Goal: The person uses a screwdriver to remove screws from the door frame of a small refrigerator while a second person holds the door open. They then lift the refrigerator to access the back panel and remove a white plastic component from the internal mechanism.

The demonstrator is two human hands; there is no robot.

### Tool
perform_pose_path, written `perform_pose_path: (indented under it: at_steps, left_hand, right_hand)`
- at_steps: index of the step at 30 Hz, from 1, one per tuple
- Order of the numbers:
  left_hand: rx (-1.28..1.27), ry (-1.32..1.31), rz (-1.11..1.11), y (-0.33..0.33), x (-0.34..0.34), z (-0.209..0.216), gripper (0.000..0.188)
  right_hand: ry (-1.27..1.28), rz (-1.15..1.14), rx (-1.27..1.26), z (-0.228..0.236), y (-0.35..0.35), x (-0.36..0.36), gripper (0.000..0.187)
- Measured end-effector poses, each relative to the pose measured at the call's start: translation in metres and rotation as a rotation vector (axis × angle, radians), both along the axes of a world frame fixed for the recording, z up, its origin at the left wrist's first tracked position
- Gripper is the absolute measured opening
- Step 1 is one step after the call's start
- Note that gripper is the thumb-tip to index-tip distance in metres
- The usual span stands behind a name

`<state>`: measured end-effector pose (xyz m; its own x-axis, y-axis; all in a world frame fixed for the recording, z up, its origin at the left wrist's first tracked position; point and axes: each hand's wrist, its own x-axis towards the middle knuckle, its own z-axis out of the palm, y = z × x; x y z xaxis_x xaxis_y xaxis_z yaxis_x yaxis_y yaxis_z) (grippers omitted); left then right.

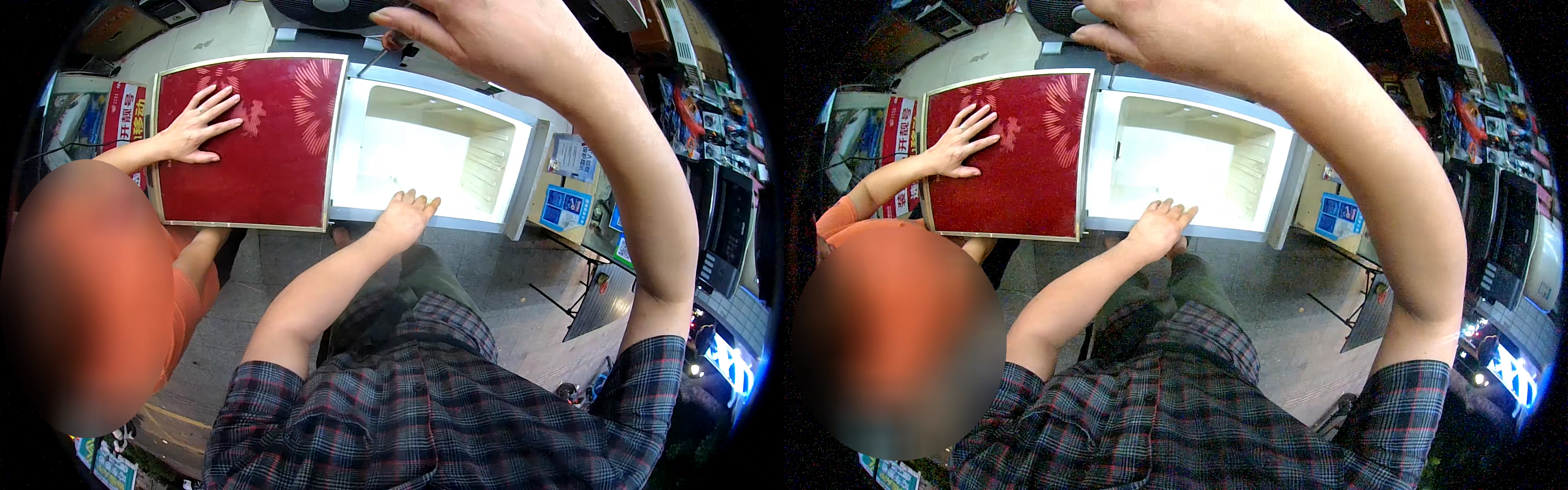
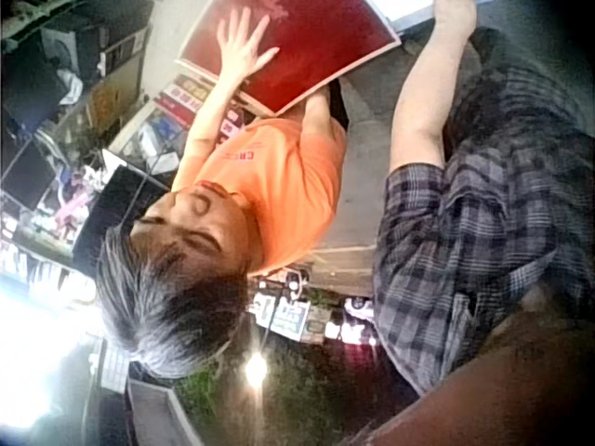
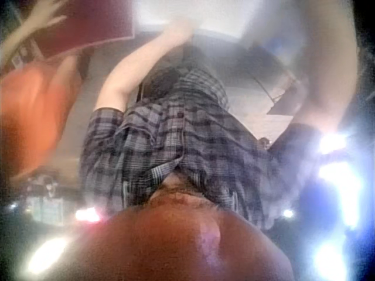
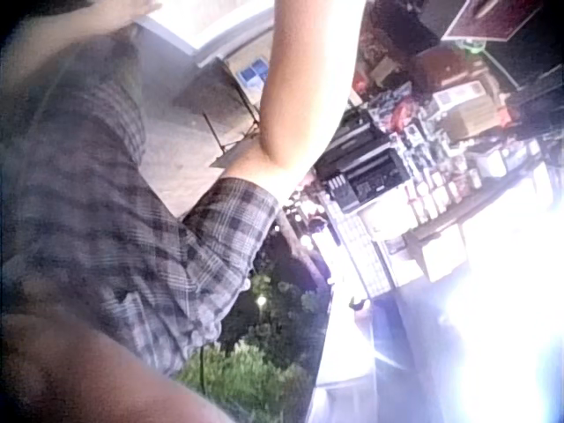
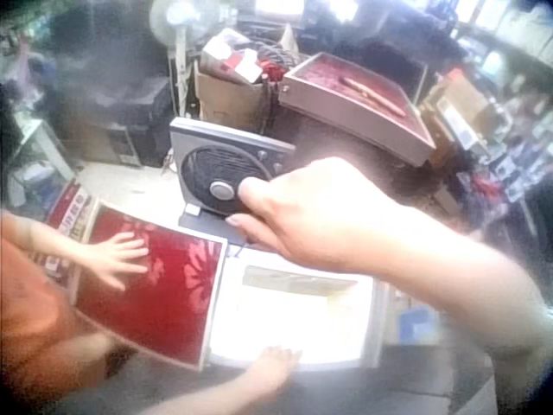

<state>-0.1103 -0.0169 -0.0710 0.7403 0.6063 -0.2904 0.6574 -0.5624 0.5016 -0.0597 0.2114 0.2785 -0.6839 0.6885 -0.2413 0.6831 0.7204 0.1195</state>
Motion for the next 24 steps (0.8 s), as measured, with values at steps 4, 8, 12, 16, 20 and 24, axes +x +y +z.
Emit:
perform_pose_path:
  at_steps: [4, 8, 12, 16, 20, 24]
  left_hand:
    - [0.03, 0.023, -0.004, 0.0, 0.002, -0.003, 0.065]
    - [0.041, 0.007, -0.004, -0.001, 0.002, -0.003, 0.066]
    - [0.02, -0.006, 0.001, 0.001, 0.002, -0.005, 0.066]
    - [0.05, -0.022, 0.013, -0.002, 0.002, -0.008, 0.066]
    - [0.037, -0.028, 0.015, -0.002, 0.001, -0.008, 0.065]
    - [0.095, -0.028, 0.004, -0.002, 0.003, -0.01, 0.064]
  right_hand:
    - [0.177, 0.146, 0.072, -0.012, 0.003, 0.013, 0.034]
    - [0.135, 0.054, 0.07, -0.001, -0.008, 0.009, 0.031]
    - [0.08, 0.009, 0.066, -0.007, 0.0, 0.002, 0.032]
    - [0.263, 0.187, 0.137, -0.014, 0.002, 0.009, 0.035]
    - [0.072, -0.001, 0.071, 0.0, -0.006, -0.004, 0.039]
    - [0.203, 0.099, 0.102, -0.019, 0.004, 0.013, 0.043]
